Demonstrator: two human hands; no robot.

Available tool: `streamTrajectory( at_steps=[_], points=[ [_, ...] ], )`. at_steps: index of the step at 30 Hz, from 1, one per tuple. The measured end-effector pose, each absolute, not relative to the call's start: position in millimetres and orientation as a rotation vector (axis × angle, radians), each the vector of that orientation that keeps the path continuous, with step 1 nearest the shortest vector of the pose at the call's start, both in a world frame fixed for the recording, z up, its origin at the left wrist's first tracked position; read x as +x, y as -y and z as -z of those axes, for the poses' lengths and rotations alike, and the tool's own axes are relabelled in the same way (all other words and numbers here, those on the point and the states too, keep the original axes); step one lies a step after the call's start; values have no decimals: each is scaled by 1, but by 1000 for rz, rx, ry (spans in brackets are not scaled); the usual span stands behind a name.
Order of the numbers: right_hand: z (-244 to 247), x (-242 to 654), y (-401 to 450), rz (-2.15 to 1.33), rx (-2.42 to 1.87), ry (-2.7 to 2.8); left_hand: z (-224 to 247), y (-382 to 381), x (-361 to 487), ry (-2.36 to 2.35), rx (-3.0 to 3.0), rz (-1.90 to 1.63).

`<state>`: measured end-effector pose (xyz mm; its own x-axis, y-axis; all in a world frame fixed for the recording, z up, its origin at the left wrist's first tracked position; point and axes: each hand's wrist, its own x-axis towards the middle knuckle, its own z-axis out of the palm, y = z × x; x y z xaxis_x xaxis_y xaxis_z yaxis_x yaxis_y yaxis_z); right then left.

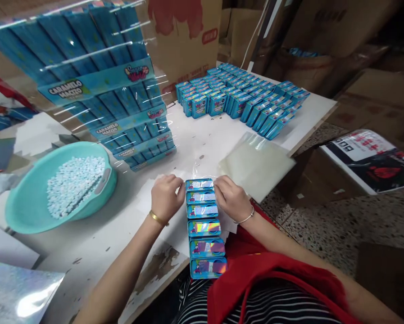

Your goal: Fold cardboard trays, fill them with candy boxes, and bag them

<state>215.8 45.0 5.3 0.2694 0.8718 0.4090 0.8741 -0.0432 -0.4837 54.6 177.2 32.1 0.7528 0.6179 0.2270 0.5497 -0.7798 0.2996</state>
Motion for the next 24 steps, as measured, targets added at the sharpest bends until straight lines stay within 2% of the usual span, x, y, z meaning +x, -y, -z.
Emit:
streamTrajectory(
  at_steps=[4, 8, 11, 16, 24],
  points=[
    [4, 208, -32, 71, -1992, 1597, -15, -164, 39, -864, 2878, -522],
    [17, 209, -31, 91, -2224, 1376, 0, -162, 38, -1031, 2826, -654],
    [25, 212, -35, -27, -2369, 1364, 5, -165, 44, -1173, 2816, -542],
    [31, 209, -36, -70, -2246, 1620, 5, -162, 43, -1143, 2876, -330],
    [36, 211, -13, 86, -2118, 1741, 4, -148, 30, -1058, 2871, -596]
  ],
)
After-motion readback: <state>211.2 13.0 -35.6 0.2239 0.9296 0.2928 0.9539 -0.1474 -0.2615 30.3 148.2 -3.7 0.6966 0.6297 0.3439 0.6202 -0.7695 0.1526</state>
